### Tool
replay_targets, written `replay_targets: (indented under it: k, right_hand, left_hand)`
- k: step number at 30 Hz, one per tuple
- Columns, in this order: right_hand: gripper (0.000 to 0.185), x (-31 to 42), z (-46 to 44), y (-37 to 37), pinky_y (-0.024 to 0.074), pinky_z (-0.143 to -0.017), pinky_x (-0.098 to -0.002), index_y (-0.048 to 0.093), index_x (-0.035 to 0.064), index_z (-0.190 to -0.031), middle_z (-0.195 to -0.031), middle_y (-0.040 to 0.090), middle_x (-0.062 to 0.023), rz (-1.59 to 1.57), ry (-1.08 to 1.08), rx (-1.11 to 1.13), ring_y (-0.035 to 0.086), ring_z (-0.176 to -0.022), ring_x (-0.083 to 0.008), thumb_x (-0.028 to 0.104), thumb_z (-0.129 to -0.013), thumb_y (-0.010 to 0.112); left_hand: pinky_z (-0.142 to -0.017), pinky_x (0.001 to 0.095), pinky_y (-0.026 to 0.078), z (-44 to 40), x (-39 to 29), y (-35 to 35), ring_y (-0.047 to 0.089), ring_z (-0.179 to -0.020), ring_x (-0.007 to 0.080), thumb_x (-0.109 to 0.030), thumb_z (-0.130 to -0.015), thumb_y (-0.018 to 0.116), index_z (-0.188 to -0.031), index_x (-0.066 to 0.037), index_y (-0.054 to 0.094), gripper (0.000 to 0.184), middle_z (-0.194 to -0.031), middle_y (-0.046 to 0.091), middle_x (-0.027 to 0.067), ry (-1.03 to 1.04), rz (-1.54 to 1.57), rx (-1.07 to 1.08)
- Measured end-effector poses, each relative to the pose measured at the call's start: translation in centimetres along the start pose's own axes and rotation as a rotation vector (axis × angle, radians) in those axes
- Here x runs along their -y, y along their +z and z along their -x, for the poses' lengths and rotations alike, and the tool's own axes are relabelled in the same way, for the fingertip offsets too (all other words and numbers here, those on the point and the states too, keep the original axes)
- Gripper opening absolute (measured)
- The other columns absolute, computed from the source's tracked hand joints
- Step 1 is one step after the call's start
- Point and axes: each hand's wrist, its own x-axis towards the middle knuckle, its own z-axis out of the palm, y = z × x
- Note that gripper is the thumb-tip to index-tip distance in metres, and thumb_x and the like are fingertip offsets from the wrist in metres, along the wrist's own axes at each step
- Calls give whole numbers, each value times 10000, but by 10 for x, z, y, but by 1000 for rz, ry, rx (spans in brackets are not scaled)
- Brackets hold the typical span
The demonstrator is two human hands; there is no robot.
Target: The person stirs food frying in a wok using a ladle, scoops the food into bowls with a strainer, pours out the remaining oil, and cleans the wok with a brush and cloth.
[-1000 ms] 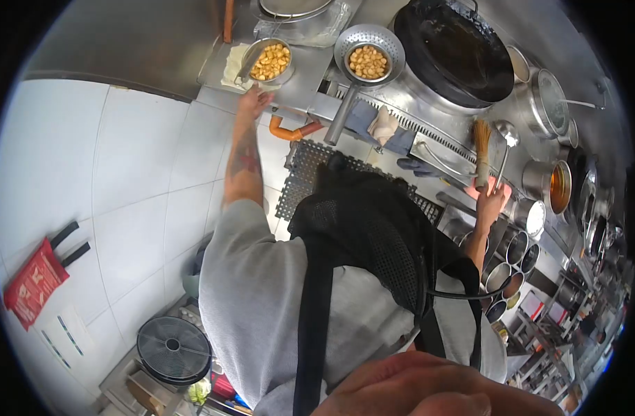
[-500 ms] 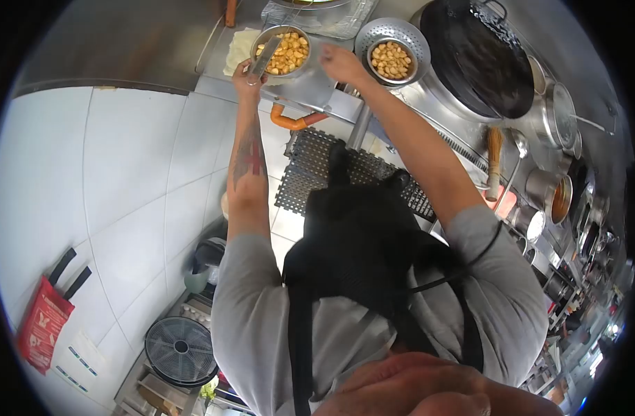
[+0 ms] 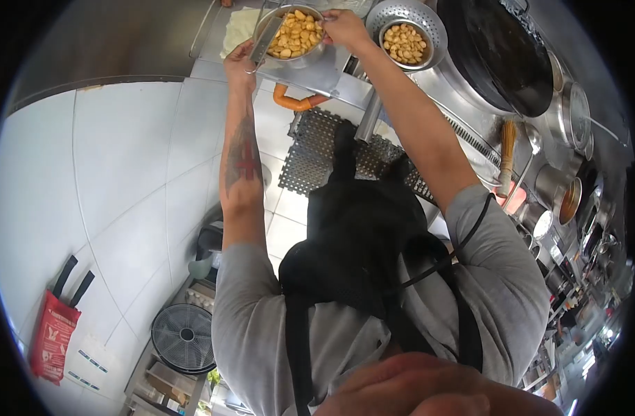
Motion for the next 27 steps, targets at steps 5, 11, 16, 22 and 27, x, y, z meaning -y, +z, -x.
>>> replay_targets:
  k: [5,11,16,22,27]
  right_hand:
    - [345,3,22,-19,599,-643,-275,681,-13,-1125,-898,723,-132,-67,34,97,716,-731,-168,160,-827,674]
    - [310,-91,16,-158,524,-892,-440,675,-23,-923,-915,688,-204,974,-240,-461,668,-912,-376,253,-785,641]
    - [297,-110,3,-208,552,-876,-407,691,-37,-982,-1055,702,-229,973,180,-303,684,-1052,-308,185,-786,659]
    - [393,-97,22,-205,557,-703,-349,648,-7,-1047,-680,708,-125,818,121,-332,722,-661,-246,263,-762,659]
    - [421,21,70,-115,572,-725,-358,639,18,-1134,-812,724,-183,451,-12,-76,730,-725,-254,258,-790,675]
  left_hand:
    - [-713,329,541,8,43,-25,628,-799,233,-283,-983,577,-1222,9,580,378,-1036,651,148,-77,-16,-68]
    - [-753,326,527,112,-64,13,613,-892,242,-469,-1006,475,-1250,60,502,583,-1187,594,231,-421,454,-11]
    - [-766,304,529,94,-92,9,603,-933,204,-395,-1027,473,-1349,84,413,580,-1230,580,230,-53,198,-161]
    - [-783,306,521,115,-56,-6,605,-887,197,-258,-1019,504,-1345,36,463,441,-1153,627,168,-198,392,-199]
    - [-697,255,479,110,-51,10,608,-820,164,-237,-981,584,-1292,-22,555,379,-1061,652,109,-240,51,-94]
